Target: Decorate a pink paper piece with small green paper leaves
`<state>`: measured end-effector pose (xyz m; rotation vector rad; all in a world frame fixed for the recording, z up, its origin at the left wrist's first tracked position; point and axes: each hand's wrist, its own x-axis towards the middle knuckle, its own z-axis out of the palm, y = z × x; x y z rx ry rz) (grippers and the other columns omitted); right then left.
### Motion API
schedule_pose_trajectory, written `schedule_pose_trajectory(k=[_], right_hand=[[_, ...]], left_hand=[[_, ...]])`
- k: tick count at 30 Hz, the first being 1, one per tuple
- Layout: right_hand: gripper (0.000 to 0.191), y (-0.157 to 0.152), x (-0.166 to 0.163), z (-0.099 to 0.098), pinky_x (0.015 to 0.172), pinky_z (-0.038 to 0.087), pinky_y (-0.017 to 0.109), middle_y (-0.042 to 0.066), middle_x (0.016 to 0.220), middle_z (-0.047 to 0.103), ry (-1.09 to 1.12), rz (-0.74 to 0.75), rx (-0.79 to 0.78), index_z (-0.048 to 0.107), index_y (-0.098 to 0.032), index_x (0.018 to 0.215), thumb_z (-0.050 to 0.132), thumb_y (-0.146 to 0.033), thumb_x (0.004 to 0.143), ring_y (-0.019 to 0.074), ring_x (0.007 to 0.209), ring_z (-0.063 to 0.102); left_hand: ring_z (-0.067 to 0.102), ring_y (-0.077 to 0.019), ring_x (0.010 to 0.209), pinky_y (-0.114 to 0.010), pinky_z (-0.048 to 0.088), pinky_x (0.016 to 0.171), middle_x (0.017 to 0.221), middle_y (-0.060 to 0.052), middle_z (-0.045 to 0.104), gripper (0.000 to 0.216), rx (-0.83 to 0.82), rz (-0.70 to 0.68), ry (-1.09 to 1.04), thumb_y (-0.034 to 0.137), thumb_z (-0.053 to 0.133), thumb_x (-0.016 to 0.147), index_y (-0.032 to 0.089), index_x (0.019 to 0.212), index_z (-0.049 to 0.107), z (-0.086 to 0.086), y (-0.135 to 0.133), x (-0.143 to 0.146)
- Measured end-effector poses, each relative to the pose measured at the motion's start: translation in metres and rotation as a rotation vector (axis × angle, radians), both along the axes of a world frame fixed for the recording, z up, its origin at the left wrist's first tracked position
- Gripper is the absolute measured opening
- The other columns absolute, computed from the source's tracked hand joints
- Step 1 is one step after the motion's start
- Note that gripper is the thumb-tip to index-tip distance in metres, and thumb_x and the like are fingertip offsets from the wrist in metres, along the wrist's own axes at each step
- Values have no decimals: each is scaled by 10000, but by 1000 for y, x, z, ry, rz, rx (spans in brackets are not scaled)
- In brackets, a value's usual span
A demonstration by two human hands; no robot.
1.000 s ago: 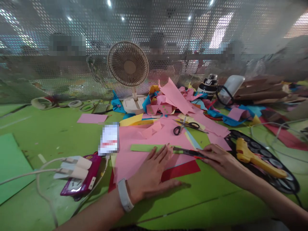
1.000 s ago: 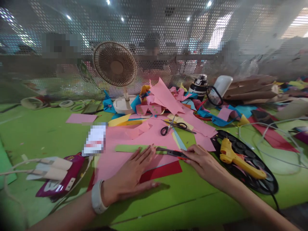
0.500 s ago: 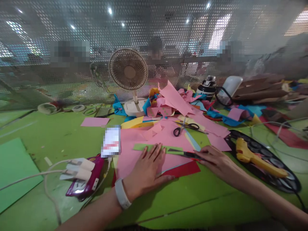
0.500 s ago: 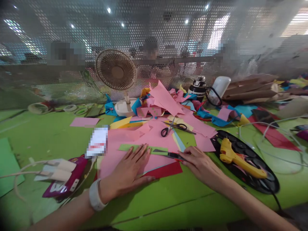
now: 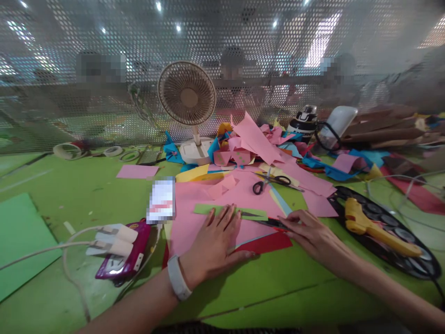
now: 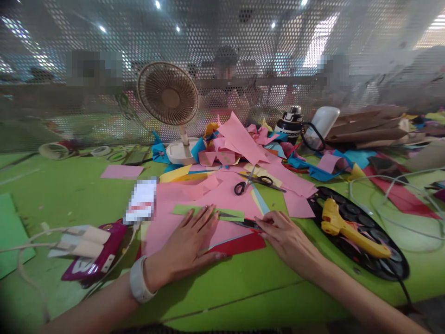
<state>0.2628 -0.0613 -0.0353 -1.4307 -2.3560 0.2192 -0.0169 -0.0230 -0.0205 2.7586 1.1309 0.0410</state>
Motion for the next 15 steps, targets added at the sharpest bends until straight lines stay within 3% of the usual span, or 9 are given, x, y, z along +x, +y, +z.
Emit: schedule_pose_trajectory(k=[15], right_hand=[[352,-11,-4,-2,768,491,328,94,995,526,13,-33,17,514,-229,1212,407,-231,876,203,924,536]], left_hand=[[61,-280,1344,-476,105,1068,1473,-98,110,832,-18,9,-8,714,176,761,175,1395,159,3,-1,1]])
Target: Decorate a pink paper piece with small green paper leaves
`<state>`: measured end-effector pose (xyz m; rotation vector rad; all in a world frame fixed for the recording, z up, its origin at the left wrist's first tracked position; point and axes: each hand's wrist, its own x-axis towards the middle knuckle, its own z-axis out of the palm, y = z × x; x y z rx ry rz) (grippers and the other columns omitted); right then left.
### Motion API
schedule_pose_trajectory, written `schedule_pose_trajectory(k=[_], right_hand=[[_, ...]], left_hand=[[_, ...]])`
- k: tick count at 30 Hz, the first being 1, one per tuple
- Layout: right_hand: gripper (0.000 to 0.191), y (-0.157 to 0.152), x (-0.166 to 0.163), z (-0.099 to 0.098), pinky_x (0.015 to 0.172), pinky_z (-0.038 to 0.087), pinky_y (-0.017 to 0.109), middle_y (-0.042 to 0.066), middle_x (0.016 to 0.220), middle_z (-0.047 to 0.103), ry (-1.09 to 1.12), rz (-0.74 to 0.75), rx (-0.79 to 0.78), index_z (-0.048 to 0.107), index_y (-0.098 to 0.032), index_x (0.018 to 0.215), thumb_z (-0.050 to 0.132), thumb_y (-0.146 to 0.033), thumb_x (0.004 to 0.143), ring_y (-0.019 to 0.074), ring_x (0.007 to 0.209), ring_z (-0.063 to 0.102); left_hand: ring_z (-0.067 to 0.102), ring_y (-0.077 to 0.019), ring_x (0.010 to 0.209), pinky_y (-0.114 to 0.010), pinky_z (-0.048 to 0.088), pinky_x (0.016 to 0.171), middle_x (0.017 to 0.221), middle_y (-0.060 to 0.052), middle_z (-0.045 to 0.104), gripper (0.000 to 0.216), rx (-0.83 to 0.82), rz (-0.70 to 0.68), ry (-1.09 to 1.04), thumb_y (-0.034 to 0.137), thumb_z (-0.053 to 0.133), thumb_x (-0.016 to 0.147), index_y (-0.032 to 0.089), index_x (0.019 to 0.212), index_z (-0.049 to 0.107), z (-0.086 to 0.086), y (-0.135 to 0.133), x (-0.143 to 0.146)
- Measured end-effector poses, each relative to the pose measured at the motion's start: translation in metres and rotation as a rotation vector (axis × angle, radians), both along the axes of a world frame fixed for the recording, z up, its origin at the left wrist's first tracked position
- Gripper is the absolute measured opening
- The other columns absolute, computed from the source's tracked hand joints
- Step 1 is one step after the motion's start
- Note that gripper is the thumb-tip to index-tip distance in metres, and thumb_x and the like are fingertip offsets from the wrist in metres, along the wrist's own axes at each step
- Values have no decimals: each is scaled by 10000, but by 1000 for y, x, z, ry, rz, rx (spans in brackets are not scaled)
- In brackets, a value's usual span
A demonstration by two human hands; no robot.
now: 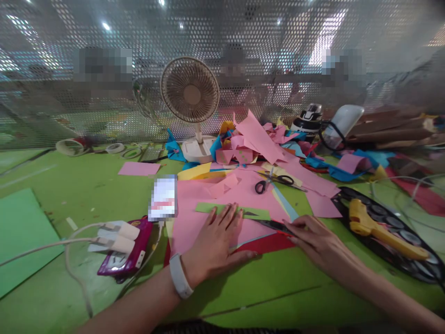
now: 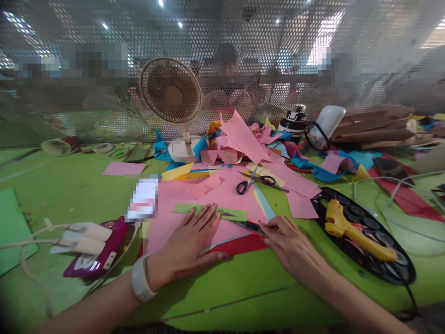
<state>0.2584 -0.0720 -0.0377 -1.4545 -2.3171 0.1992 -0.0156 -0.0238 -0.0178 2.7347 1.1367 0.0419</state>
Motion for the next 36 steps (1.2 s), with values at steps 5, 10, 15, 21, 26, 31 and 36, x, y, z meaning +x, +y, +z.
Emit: schedule_pose_trajectory(k=[5,10,15,21,26,31,36], right_hand=[[374,2,-8,1,751,506,317,86,978,544,32,30,25,499,-237,1229,406,-213,868,198,902,549],[347,-2,-4,1,732,513,323,92,979,540,20,39,-4,524,-225,1192,400,-216,869,203,898,549],[349,-2,-5,-1,754,512,361,104,991,541,-28,-12,79,519,-215,1202,413,-257,872,225,914,550],[365,2,-6,-1,808,503,351,96,1052,543,-73,-8,64,488,-214,1226,423,-292,875,214,967,545],[371,2,-6,-1,747,515,350,98,1020,570,-78,1,118,505,-235,1227,397,-224,873,214,915,562],[414,5,-2,-9,769,488,394,98,1101,553,-87,-1,121,475,-241,1251,401,-160,852,229,934,538],[430,8,0,-7,752,476,389,106,1067,564,-101,45,104,488,-211,1236,383,-98,834,232,915,523]], left_hand=[[57,-282,1344,-474,101,1067,1474,-100,100,839,6,-4,3,714,163,762,172,1401,126,-1,0,0],[51,-285,1344,-477,101,1066,1474,-100,107,836,-2,-11,6,713,152,762,173,1400,139,0,0,0],[53,-284,1344,-481,90,1067,1475,-92,108,833,4,-6,5,714,143,762,185,1404,112,-1,0,0],[48,-273,1346,-479,102,1068,1476,-86,104,818,-10,-3,-4,706,159,769,193,1404,110,-1,-1,-1],[50,-275,1346,-482,90,1070,1476,-84,107,820,-2,1,-8,708,162,768,194,1405,103,-2,-1,-1],[41,-273,1346,-478,80,1072,1476,-83,111,817,11,-6,-12,706,161,769,197,1405,104,-4,0,-1],[44,-276,1346,-481,92,1071,1475,-78,120,812,-3,-5,-8,705,172,770,201,1404,110,-2,0,-1]])
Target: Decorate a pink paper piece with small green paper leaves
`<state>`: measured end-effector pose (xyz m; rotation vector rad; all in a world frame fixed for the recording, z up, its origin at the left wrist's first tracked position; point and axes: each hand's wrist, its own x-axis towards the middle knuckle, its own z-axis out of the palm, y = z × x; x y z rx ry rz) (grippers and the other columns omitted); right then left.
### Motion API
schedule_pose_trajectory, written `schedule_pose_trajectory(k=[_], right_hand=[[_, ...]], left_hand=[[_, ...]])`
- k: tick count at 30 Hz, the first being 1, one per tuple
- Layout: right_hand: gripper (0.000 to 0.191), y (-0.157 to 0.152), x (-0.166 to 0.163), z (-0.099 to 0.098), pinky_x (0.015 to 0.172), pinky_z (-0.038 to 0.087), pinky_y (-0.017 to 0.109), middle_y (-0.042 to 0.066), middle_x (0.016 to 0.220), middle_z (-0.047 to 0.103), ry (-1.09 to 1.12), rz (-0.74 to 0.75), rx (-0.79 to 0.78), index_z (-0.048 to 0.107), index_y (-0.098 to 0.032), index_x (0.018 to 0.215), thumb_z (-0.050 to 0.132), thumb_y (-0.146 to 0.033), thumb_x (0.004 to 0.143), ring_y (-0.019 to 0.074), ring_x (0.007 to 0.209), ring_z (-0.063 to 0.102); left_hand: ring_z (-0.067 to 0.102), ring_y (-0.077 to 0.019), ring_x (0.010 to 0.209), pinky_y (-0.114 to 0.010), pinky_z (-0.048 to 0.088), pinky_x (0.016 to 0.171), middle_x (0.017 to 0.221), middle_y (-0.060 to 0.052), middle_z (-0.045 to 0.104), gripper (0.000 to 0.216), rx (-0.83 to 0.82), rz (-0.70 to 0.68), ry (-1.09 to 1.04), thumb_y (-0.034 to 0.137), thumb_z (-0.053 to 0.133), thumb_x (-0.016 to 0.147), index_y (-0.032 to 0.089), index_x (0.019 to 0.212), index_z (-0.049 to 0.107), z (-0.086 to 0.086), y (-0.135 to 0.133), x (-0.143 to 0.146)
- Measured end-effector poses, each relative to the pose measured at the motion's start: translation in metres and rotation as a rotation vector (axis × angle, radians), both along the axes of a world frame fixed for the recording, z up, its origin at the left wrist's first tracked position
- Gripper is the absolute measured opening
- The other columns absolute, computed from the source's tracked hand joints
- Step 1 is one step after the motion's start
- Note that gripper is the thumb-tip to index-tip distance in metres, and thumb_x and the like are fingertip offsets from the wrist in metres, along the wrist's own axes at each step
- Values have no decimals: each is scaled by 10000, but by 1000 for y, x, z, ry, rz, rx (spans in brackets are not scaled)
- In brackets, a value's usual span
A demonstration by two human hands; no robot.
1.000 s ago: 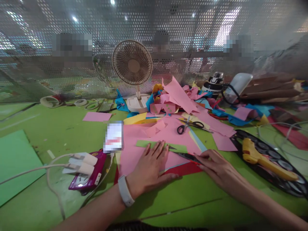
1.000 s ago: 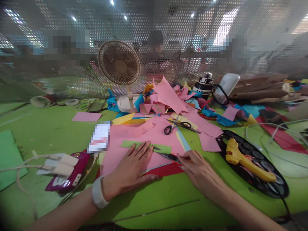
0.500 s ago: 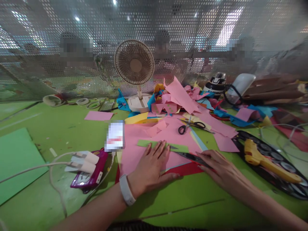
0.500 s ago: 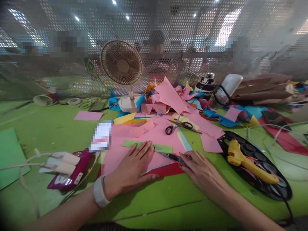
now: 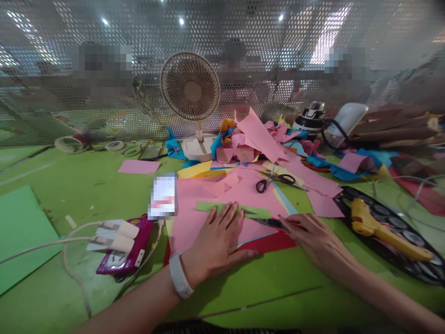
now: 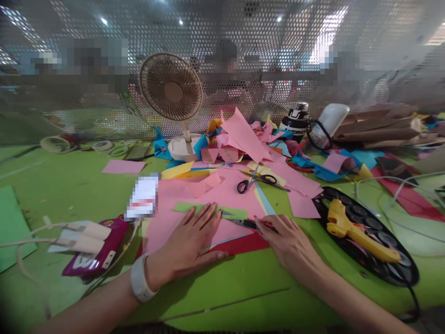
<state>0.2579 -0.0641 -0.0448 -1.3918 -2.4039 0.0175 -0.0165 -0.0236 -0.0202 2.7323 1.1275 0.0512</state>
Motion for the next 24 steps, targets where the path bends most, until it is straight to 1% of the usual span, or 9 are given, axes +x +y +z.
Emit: schedule_pose_trajectory(k=[7,15,21,24], right_hand=[[432,-2,0,9,717,488,375,103,1023,578,10,46,-18,490,-229,1230,375,-98,835,221,877,534],[410,-1,-7,11,742,498,360,106,1002,569,58,21,-8,496,-209,1226,384,-115,843,216,895,535],[399,-2,-10,10,738,505,331,106,995,566,50,48,-12,490,-191,1237,378,-132,859,204,893,541],[393,-3,-10,9,751,503,327,108,1005,560,47,36,-13,500,-185,1225,384,-128,855,204,910,537]], left_hand=[[45,-277,1346,-486,104,1070,1475,-82,107,827,-18,7,3,711,176,765,188,1403,115,3,0,1],[39,-273,1347,-485,99,1071,1476,-87,99,836,-16,1,5,711,169,764,176,1404,106,2,0,1],[49,-268,1347,-471,101,1072,1476,-95,92,850,6,8,26,715,152,762,162,1405,92,0,0,1],[49,-266,1347,-467,99,1073,1475,-96,96,849,21,11,21,714,155,762,162,1405,95,-2,0,1]])
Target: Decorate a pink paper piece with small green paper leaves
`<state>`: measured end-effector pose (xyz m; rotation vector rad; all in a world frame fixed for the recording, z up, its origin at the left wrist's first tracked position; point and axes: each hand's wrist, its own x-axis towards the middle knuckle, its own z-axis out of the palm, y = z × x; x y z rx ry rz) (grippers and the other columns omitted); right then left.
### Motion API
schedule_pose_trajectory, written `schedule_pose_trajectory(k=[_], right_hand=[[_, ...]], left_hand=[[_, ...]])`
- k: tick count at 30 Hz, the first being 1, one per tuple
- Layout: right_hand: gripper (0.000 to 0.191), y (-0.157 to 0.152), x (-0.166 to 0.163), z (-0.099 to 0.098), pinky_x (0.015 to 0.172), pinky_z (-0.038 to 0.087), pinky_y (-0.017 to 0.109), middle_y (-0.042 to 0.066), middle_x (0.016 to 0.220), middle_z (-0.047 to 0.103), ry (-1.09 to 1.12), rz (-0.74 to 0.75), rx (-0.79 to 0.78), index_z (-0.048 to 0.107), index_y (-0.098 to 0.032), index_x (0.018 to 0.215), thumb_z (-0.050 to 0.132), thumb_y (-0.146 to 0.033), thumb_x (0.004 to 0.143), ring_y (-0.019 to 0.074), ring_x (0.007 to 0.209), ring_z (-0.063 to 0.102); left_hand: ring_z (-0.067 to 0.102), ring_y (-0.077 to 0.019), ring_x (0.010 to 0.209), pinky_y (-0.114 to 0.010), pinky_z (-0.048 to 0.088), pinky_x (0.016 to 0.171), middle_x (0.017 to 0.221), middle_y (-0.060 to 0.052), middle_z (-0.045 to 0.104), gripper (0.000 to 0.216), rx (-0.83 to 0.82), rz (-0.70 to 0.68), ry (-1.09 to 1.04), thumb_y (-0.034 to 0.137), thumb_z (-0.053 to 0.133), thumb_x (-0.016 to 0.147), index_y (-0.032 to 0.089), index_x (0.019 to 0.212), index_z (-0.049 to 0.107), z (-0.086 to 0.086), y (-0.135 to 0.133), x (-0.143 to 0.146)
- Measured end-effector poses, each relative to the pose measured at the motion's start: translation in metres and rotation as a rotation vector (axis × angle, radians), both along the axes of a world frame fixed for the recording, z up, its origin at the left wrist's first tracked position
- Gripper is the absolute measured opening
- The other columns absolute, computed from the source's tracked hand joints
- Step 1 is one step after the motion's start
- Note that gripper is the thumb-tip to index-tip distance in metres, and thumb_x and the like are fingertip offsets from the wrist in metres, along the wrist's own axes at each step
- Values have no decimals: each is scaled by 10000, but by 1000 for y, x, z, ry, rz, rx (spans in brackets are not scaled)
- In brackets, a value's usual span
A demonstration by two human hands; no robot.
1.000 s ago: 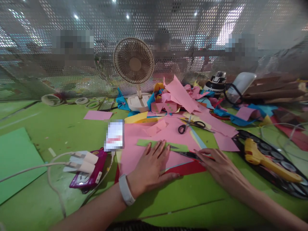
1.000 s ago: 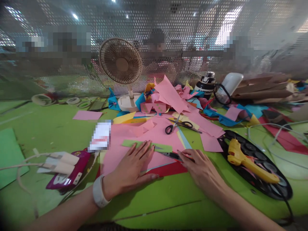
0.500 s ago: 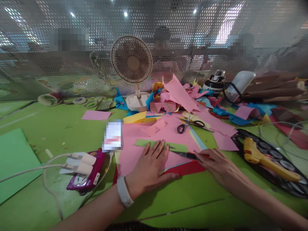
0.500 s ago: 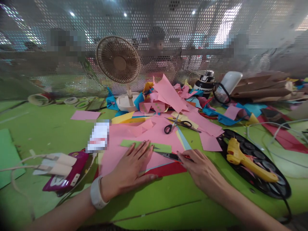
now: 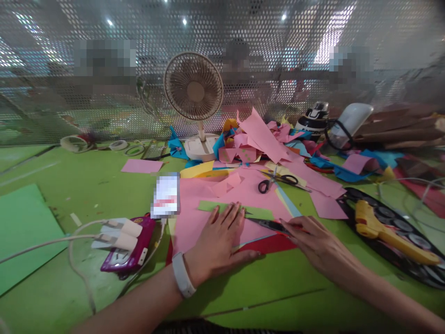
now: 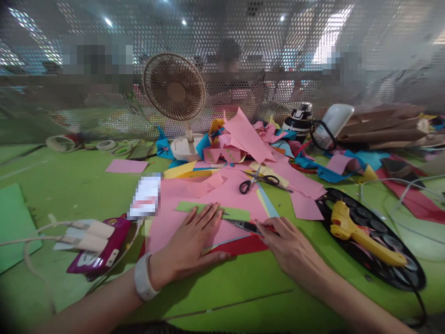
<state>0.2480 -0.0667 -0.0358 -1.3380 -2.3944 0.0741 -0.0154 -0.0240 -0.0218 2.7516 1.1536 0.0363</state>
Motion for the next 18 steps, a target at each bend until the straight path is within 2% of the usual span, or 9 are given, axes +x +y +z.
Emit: schedule_pose_trajectory(k=[12,15,18], right_hand=[[377,1,-3,-1,772,496,321,111,1014,555,-23,-6,-10,508,-166,1215,385,-138,859,206,926,534],[395,4,3,1,779,489,344,108,1040,548,-44,-18,-7,477,-185,1246,380,-148,866,210,933,528],[381,6,10,2,786,484,358,106,1057,539,-49,-27,-28,480,-199,1243,384,-181,874,214,944,522]], left_hand=[[39,-261,1348,-485,98,1076,1476,-90,63,840,-44,16,-34,705,181,769,168,1406,71,1,0,0],[20,-254,1348,-485,100,1080,1479,-59,30,809,-70,-10,-72,681,196,788,196,1405,0,6,-1,2],[-1,-223,1349,-428,137,1093,1478,-21,-18,782,-123,-58,-137,653,225,807,234,1398,-68,16,-2,2]])
